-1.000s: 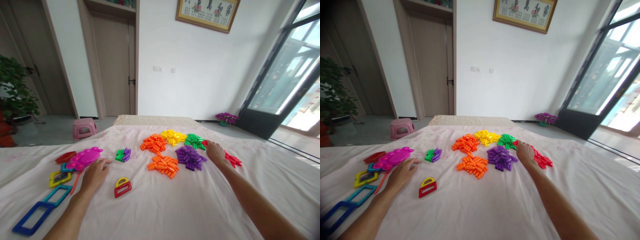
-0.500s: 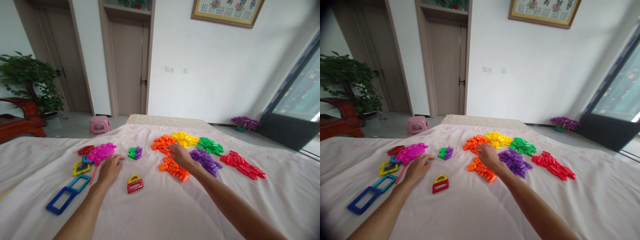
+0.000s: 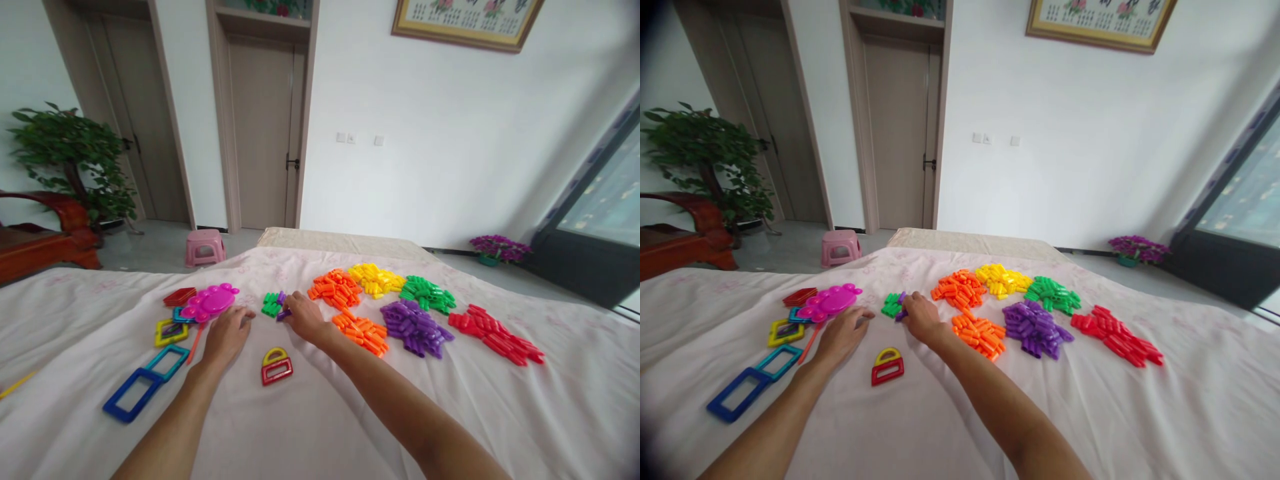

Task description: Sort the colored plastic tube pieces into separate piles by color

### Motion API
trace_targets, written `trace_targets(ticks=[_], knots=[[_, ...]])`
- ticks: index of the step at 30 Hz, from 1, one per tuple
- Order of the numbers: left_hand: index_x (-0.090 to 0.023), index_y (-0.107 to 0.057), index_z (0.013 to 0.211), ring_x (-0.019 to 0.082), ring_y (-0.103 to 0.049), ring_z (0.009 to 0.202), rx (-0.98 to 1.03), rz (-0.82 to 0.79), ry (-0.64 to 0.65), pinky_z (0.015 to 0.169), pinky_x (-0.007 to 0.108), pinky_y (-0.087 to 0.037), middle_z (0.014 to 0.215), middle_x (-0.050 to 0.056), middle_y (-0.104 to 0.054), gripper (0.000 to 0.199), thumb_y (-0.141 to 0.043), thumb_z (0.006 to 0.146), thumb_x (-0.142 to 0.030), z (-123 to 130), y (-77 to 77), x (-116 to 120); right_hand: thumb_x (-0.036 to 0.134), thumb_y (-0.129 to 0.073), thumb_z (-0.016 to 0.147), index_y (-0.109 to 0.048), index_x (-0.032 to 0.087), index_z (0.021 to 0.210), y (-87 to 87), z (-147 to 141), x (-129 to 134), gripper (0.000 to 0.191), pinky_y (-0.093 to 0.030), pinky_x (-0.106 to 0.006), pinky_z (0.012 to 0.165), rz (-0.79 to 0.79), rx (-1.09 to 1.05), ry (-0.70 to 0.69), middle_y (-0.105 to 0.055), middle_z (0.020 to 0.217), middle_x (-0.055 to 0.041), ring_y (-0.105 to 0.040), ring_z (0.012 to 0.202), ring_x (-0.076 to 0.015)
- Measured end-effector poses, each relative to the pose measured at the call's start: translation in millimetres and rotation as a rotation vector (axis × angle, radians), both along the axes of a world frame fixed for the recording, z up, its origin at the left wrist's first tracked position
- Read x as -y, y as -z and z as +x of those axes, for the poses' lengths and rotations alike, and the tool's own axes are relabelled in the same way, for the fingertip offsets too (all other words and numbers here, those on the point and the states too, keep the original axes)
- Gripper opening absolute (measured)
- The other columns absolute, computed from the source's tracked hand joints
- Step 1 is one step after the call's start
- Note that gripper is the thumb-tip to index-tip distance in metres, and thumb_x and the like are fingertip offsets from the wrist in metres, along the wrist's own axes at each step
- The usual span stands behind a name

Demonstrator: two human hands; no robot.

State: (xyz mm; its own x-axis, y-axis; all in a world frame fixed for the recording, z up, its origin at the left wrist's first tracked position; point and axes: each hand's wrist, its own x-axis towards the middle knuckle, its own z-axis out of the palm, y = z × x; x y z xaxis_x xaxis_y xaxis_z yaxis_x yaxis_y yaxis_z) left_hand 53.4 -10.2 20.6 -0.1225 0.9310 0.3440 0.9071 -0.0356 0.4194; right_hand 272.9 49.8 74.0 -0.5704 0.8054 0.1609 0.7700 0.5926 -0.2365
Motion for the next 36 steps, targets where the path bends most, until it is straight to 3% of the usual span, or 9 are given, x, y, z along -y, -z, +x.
trace_targets(ticks=[4,7,12,16,20,24,30,33,36], knots=[[-0.023,-0.071,0.104,0.021,-0.06,0.114,-0.003,-0.01,0.001,0.099,0.032,-0.043,0.117,0.006,-0.069,0.027,-0.05,0.087,-0.02,-1.8,2.1,-1.7,0.032,-0.063,0.093,-0.065,0.023,0.11,-8.5,24.1,8.6,0.02,-0.042,-0.024,0.074,-0.03,-0.102,-0.007,-0.07,0.108,-0.0035,-0.065,0.094,-0.0179],[-0.023,-0.07,0.105,0.021,-0.059,0.116,0.006,-0.019,-0.002,0.099,0.032,-0.043,0.12,0.005,-0.069,0.027,-0.049,0.088,-0.021,-2.0,2.9,-2.1,0.034,-0.06,0.096,-0.067,0.023,0.107,-22.5,65.2,9.8,0.018,-0.042,-0.023,0.076,0.021,-0.192,0.068,-0.072,0.105,-0.0029,-0.065,0.093,-0.0166],[-0.023,-0.069,0.106,0.021,-0.059,0.116,-0.001,-0.022,-0.01,0.097,0.032,-0.043,0.12,0.005,-0.069,0.028,-0.048,0.088,-0.021,-2.2,3.9,-2.8,0.036,-0.055,0.096,-0.071,0.021,0.103,-44.4,166.8,1.9,0.023,-0.041,-0.026,0.073,0.137,-0.173,0.429,-0.074,0.099,-0.0051,-0.066,0.091,-0.0191],[-0.023,-0.069,0.105,0.021,-0.06,0.114,-0.01,-0.02,-0.016,0.097,0.032,-0.044,0.119,0.005,-0.069,0.028,-0.048,0.088,-0.021,-2.3,4.5,-3.7,0.045,-0.05,0.096,-0.075,0.024,0.104,-50.8,243.7,1.1,0.033,-0.042,-0.028,0.069,0.152,-0.084,0.688,-0.075,0.1,-0.0067,-0.067,0.093,-0.0228],[-0.023,-0.069,0.104,0.021,-0.06,0.114,-0.014,-0.023,-0.019,0.099,0.032,-0.043,0.119,0.006,-0.069,0.027,-0.049,0.087,-0.019,-1.1,3.4,-3.3,0.042,-0.05,0.094,-0.075,0.026,0.11,-50.5,279.8,-0.1,0.034,-0.047,-0.034,0.078,0.182,-0.004,0.817,-0.074,0.109,-0.0085,-0.066,0.103,-0.0293],[-0.022,-0.069,0.104,0.02,-0.06,0.113,-0.004,-0.016,-0.014,0.099,0.031,-0.043,0.117,0.006,-0.069,0.027,-0.049,0.086,-0.017,0.6,1.5,-1.7,0.028,-0.049,0.093,-0.073,0.021,0.113,-47.7,240.1,-5.3,0.032,-0.046,-0.033,0.096,0.22,-0.119,0.614,-0.072,0.119,-0.0085,-0.064,0.112,-0.024],[-0.022,-0.07,0.104,0.021,-0.06,0.113,0.028,-0.011,-0.01,0.099,0.032,-0.043,0.118,0.006,-0.069,0.026,-0.051,0.086,-0.016,1.6,-1.1,1.2,0.019,-0.054,0.091,-0.066,0.021,0.128,-28.3,91.1,-7.2,0.039,-0.043,-0.033,0.102,0.041,-0.119,0.075,-0.067,0.13,-0.0088,-0.06,0.12,-0.0224],[-0.022,-0.07,0.104,0.021,-0.06,0.112,0.037,-0.007,-0.004,0.097,0.033,-0.043,0.117,0.007,-0.069,0.025,-0.052,0.088,-0.017,2.3,-2.9,2.3,0.019,-0.054,0.09,-0.051,0.019,0.144,-12.4,29.5,-14.2,0.054,-0.045,-0.034,0.099,-0.017,-0.056,-0.006,-0.062,0.136,-0.0126,-0.059,0.122,-0.0243],[-0.022,-0.071,0.103,0.021,-0.061,0.112,0.026,0.003,-0.001,0.097,0.032,-0.044,0.116,0.007,-0.07,0.024,-0.051,0.088,-0.017,3.5,-4.6,2.7,0.017,-0.05,0.092,-0.046,0.02,0.147,0.1,-8.4,-25.4,0.055,-0.046,-0.037,0.096,0.012,0.027,-0.016,-0.061,0.136,-0.0139,-0.059,0.12,-0.026]])
